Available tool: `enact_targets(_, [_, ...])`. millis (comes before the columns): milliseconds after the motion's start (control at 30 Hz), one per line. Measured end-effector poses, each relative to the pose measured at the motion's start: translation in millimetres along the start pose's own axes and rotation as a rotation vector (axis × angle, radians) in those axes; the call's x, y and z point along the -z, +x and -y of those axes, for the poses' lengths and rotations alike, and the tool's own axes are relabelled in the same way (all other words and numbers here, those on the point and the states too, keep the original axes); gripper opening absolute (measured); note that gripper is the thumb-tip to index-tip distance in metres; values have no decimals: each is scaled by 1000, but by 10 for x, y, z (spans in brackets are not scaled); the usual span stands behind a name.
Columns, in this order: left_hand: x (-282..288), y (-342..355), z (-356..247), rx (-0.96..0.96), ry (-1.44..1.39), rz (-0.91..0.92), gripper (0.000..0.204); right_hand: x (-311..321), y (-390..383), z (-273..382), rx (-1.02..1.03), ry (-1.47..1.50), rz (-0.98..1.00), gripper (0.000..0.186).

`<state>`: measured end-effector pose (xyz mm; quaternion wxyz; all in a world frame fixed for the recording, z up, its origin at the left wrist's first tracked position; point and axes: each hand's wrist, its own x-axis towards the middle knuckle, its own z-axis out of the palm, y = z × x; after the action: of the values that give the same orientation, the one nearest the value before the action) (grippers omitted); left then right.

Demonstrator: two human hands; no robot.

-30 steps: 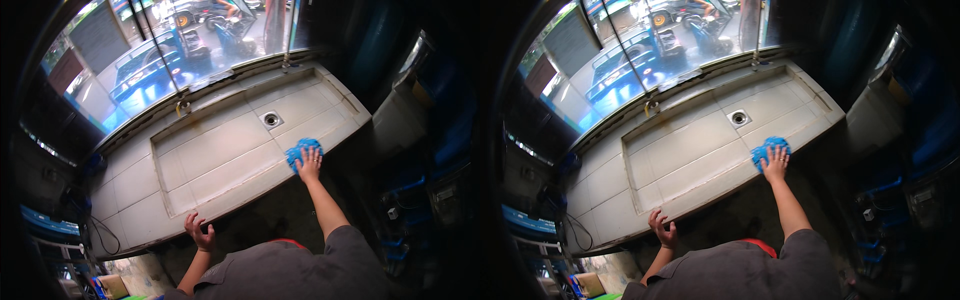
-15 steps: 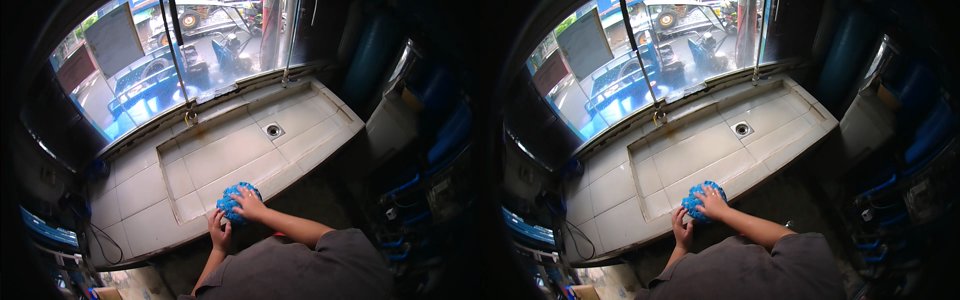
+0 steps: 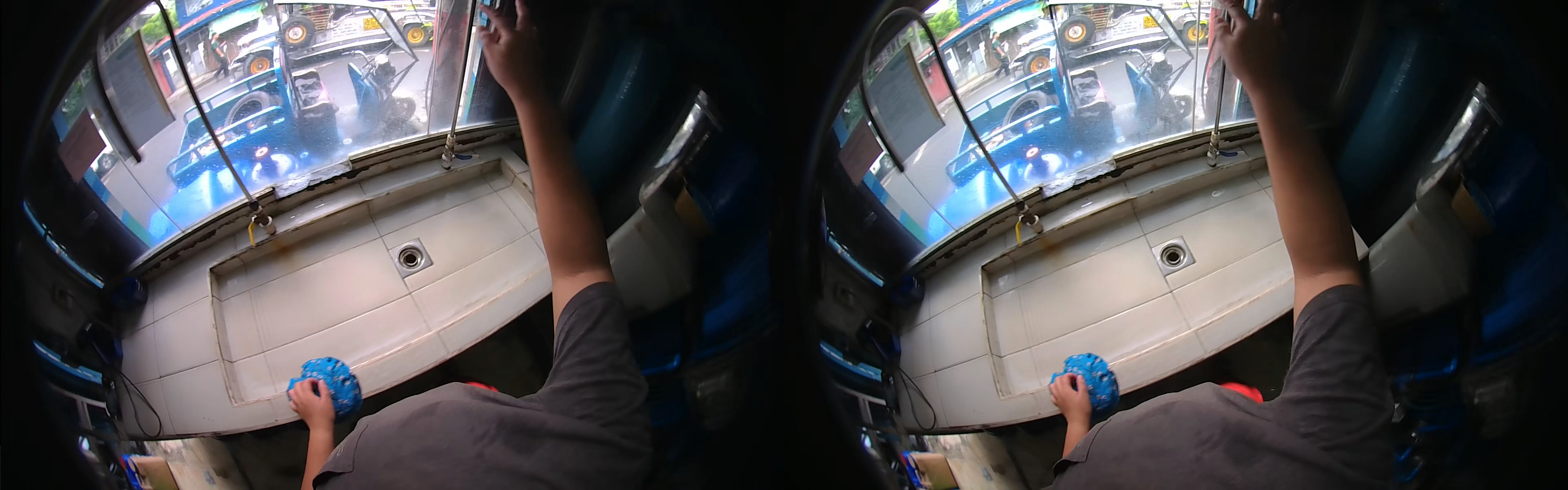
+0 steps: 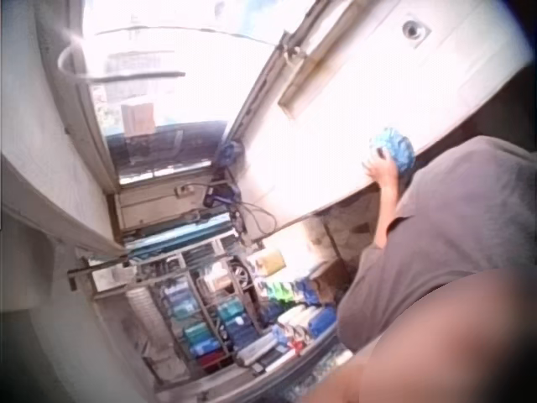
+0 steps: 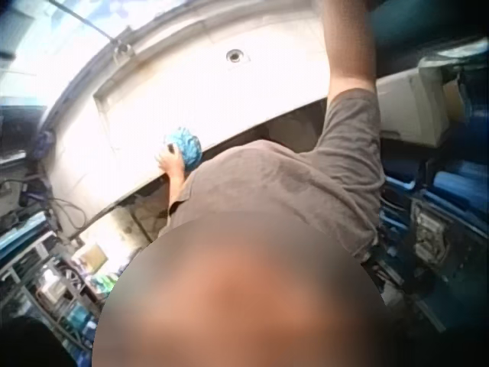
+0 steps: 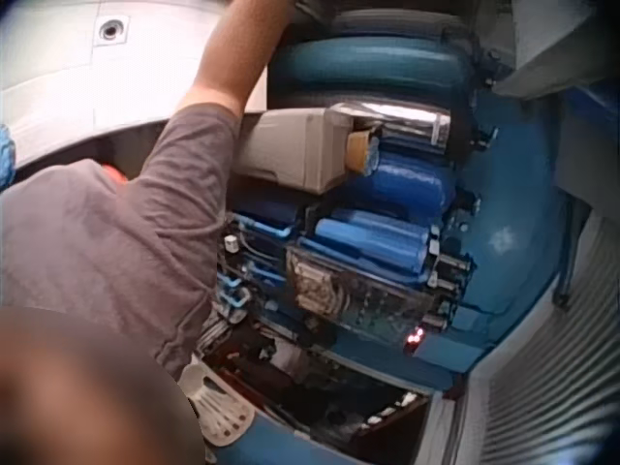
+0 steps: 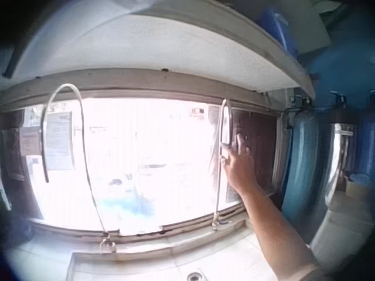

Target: The person wipes a tiled counter and sink area with a blue cloth, rinses the cloth under a faucet, and wrings it out. They then wipe a stainless steel water filtration unit with the same cloth.

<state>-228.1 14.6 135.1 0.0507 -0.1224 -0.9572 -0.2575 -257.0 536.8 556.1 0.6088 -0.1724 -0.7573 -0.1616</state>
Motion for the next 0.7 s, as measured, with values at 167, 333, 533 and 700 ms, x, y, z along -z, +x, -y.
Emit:
enact_targets(167, [-358,-55,-198,131,209,-285,16,-49,-71,-982,166,132,-135,30])
enact_targets(333, [-534,-41,-265,194,260,-437,18,-150,-44,-1897,147,428,-29,24])
enact_targets(533, [-520,-39,-291,130,342,-485,20,-283,-207,-2686,-251,294,-62,26])
enact_targets(700, [-539,-37,-261,222,292,-410,19,-299,-232,-2456,18,-43,-143,25])
